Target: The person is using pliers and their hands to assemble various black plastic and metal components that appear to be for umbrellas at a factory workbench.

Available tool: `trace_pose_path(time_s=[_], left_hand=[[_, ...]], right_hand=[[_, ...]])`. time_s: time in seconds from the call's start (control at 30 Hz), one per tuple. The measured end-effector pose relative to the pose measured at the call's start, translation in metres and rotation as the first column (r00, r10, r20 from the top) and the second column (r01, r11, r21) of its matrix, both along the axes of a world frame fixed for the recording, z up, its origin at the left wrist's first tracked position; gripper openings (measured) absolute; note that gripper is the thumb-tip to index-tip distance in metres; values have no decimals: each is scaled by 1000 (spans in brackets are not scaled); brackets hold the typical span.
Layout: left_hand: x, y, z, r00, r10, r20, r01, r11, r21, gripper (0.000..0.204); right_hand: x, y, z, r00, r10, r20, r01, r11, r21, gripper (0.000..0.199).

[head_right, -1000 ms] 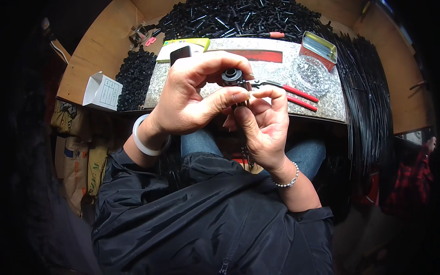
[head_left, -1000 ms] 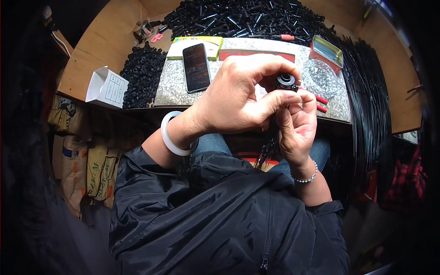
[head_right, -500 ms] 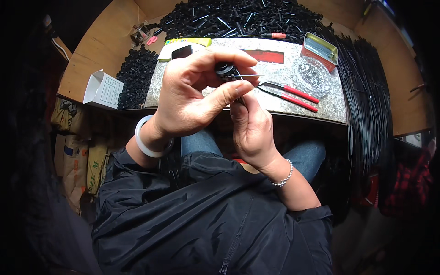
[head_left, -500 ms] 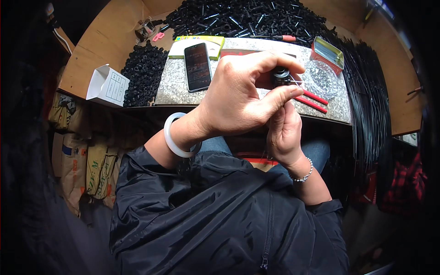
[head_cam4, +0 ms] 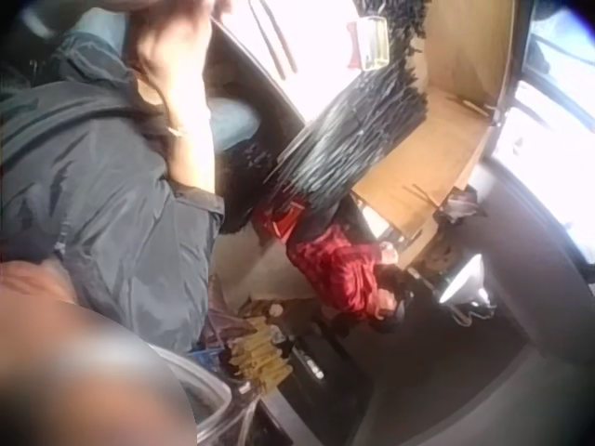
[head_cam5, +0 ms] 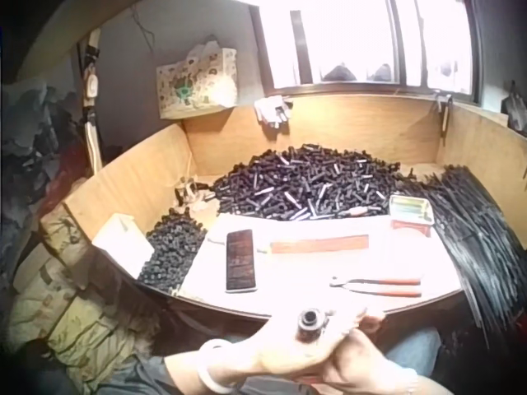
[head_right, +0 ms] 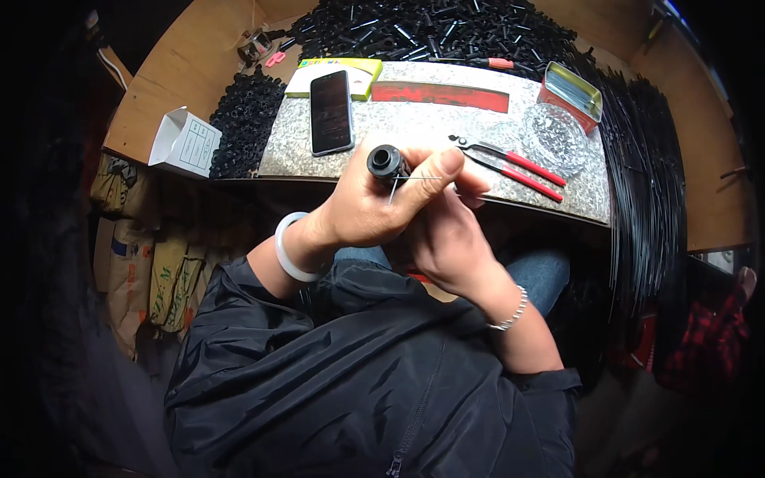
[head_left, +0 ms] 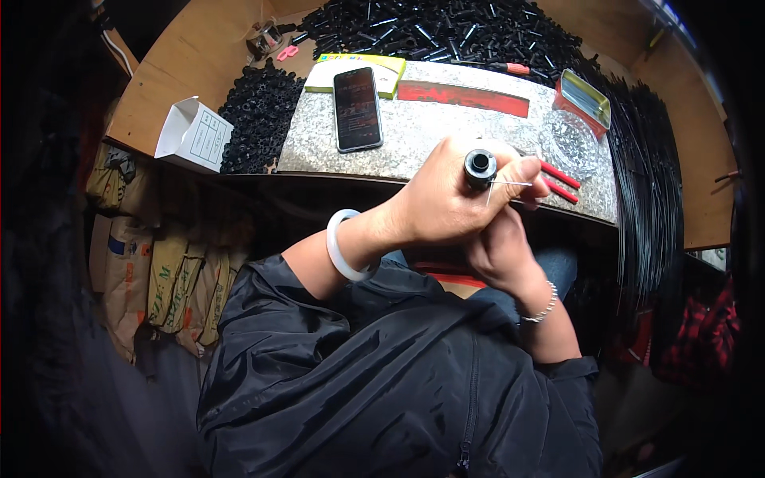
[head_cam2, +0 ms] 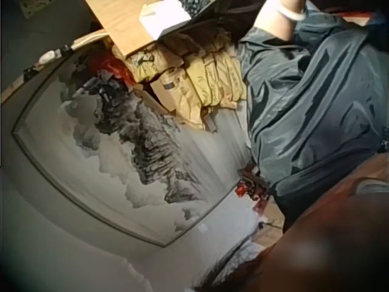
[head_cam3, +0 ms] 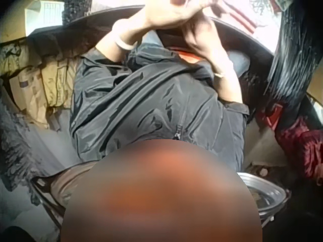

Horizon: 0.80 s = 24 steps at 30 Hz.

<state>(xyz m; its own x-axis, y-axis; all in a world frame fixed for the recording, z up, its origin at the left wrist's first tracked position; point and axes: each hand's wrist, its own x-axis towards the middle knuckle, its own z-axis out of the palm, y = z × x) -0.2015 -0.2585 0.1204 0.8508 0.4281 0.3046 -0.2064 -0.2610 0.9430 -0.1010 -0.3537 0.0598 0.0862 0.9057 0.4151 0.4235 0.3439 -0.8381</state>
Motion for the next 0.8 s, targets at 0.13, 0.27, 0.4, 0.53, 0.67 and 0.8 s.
trace_pose_path(time_s=[0.13, 0.27, 0.4, 0.53, 0.67, 0.8], left_hand=[[-3, -5, -11, 935, 297, 193, -321, 941, 108, 14], [-5, -6, -20, 939, 242, 243, -301, 922, 245, 22], [-2, -2, -26, 872, 402, 277, -469, 849, 243, 19], [-21, 10, -17, 909, 414, 56, -398, 899, -185, 25], [-19, 9, -19, 913, 408, 22, -403, 908, -111, 23], [-19, 13, -23, 911, 412, 21, -406, 903, -139, 21]], right_hand=[[22, -12, 25, 918, -317, 240, 287, 946, 152, 43], [9, -11, 59, 707, -476, 523, 220, 851, 477, 39], [12, -8, 41, 732, -525, 435, 224, 787, 574, 12], [79, -4, -19, 647, -492, 582, 401, 870, 289, 19], [122, 0, -58, 420, -387, 821, 433, 880, 194, 22], [116, -2, -59, 388, -341, 856, 423, 891, 163, 17]])
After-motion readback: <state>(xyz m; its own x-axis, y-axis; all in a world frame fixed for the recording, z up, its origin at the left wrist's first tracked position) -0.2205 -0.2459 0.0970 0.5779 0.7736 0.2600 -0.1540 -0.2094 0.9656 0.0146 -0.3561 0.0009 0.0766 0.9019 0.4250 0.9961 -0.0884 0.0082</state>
